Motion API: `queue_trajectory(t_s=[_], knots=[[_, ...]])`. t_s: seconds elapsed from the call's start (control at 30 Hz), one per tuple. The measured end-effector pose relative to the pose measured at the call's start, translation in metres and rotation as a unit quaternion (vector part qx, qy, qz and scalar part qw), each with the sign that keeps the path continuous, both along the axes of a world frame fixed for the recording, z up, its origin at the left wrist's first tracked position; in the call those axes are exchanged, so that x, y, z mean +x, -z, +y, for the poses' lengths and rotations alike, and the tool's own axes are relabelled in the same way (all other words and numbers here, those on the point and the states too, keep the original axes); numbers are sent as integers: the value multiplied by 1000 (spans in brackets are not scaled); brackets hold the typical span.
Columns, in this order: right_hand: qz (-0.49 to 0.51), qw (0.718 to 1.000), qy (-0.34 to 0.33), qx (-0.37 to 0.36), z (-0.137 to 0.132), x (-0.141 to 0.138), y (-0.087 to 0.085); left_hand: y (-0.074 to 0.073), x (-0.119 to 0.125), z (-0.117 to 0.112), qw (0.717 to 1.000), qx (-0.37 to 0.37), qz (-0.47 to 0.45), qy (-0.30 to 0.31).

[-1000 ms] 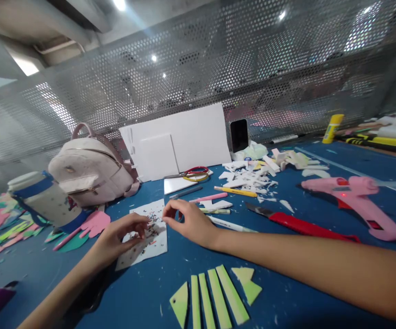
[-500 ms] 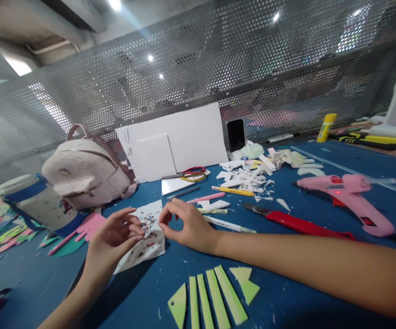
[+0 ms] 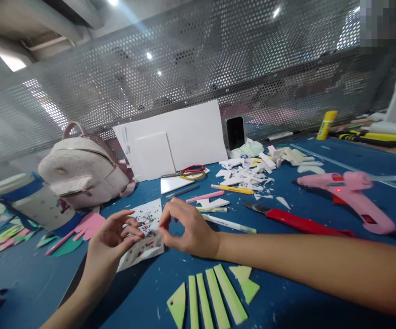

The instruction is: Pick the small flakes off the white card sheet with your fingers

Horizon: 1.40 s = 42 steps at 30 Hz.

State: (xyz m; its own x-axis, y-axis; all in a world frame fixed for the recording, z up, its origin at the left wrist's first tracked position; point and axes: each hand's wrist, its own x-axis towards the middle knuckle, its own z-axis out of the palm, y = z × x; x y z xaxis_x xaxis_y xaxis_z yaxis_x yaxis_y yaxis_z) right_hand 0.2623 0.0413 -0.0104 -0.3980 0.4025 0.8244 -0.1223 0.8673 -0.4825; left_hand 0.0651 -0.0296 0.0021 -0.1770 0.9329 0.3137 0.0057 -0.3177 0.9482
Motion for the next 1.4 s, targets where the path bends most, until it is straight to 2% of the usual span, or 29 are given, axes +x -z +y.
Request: queue_trajectory(t_s=[0.27,0.6,1.1,1.4], knots=[[7,1000,-15,9,-2,-1,1,3,1,1,1000,0,-11,-2],[-2,1000,-7,20,-3,0,-1,8,-11,4,999,15,14,35],[-7,1000,-8,-4,-1,0,0,5,-8,3,999,1,7,39],[-15,1000,-9,1,-1,0,0,1,-3,2,1000,-2,11,17]])
